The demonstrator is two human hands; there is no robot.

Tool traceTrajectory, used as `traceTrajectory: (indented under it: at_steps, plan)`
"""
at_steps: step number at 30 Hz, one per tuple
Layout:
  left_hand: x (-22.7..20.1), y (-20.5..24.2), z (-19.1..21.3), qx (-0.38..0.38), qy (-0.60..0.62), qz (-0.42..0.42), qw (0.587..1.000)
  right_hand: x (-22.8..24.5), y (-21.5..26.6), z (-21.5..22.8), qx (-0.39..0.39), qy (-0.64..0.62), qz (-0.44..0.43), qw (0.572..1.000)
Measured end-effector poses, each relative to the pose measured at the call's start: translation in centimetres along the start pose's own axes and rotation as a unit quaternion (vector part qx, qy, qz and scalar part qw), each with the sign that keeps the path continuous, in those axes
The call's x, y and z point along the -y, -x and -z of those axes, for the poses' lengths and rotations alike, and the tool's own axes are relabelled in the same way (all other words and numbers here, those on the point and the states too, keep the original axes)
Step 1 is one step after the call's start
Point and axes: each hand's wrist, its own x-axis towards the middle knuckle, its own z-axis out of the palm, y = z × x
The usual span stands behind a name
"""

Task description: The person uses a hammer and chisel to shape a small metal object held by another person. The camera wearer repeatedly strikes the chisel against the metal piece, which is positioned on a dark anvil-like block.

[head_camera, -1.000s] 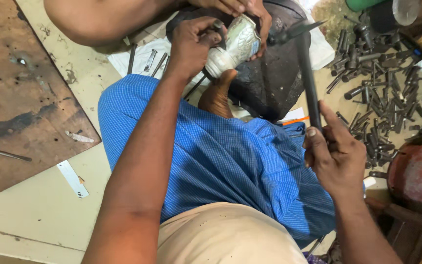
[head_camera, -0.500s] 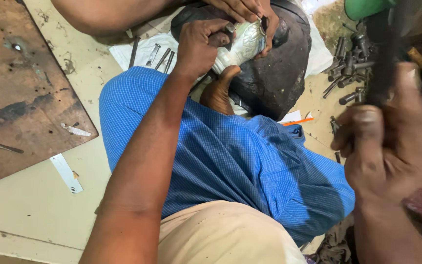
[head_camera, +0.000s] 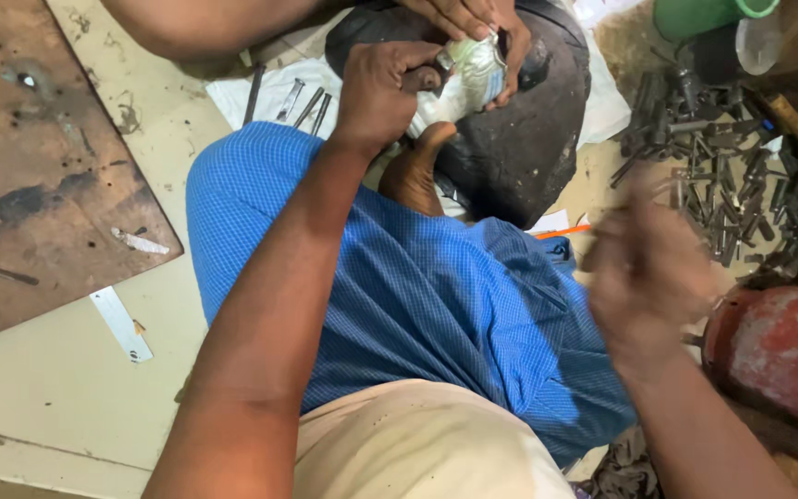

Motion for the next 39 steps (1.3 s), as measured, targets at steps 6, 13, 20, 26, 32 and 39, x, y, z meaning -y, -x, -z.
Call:
traceTrajectory:
  at_steps: [6, 13, 20, 26, 32, 39]
  plan:
    - [-0.8, 0.8, -0.1, -0.040, 0.010, -0.072, 0.997, -1.5, 1.7, -1.1, -0.021, -0.073, -0.034, 0.997]
    - [-1.7, 0.6, 0.0, -0.003, -0.029, -0.066, 0.997, -2.4, 3.3, -2.3, 0.081, 0.024, -0.020, 0.996]
    - [-1.7, 0.7, 0.1, -0.028, -0.024, -0.110, 0.993, -1.6, 4.7, -3.0, -0.051, -0.052, -0.059, 0.996]
    - [-1.1, 1.1, 0.0, -0.008, -0.094, -0.142, 0.985, -1.9, 5.5, -3.4, -0.052, 0.013, -0.047, 0.997]
    - [-1.6, 0.8, -0.2, 0.014, -0.079, -0.173, 0.982, -2.6, 6.8, -4.5, 0.009, 0.020, -0.042, 0.999]
    - [-0.9, 0.9, -0.8, 0.008, -0.111, -0.169, 0.979, -4.2, 9.2, -6.2, -0.043, -0.009, -0.036, 0.998]
